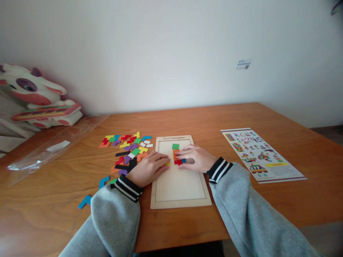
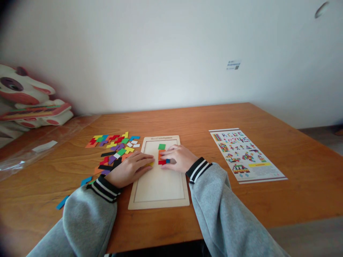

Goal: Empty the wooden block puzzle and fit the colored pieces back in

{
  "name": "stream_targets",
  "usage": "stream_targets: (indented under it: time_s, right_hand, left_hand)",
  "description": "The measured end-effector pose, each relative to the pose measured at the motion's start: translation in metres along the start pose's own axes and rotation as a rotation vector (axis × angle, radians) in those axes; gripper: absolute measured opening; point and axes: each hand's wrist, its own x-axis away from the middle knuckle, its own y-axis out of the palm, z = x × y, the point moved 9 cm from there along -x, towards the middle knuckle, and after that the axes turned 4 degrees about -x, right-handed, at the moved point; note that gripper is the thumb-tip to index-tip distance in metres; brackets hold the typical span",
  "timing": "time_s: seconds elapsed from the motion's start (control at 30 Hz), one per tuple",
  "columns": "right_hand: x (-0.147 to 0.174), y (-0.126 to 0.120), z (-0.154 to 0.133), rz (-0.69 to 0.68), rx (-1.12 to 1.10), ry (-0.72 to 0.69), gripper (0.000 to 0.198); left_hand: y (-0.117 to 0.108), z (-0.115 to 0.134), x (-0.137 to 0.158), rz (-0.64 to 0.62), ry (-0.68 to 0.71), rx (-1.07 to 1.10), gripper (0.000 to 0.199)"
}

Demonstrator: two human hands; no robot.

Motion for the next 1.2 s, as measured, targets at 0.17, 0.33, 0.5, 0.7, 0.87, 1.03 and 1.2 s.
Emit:
stream_targets:
  time_s: [0.17,0.33,0.5,0.7,0.87,1.03,1.2]
  right_hand:
    - [0.000,0.000,0.001,0.004,0.001,-0.008,0.030]
    - [0.000,0.000,0.001,0.019,0.012,-0.003,0.028]
    - [0.000,0.001,0.001,0.038,-0.011,-0.012,0.030]
    - [0.000,0.000,0.001,0.055,-0.057,-0.015,0.033]
    - [0.000,0.003,0.004,0.038,-0.052,-0.004,0.028]
    - [-0.001,0.008,0.007,0.045,-0.034,0.010,0.027]
    - [-0.003,0.010,0.006,0.091,-0.033,0.022,0.028]
  left_hand:
    - [-0.008,0.006,-0.001,0.018,0.029,0.049,0.023]
    - [-0.010,0.014,-0.001,-0.059,0.072,0.100,0.032]
    - [-0.006,0.020,-0.002,-0.112,0.087,0.100,0.038]
    - [-0.006,0.021,-0.004,-0.076,0.102,0.096,0.028]
    - [-0.005,0.025,-0.003,-0.074,0.133,0.112,0.027]
    - [-0.004,0.030,-0.003,-0.071,0.175,0.102,0.031]
    - [-0.003,0.029,-0.004,-0.018,0.183,0.037,0.024]
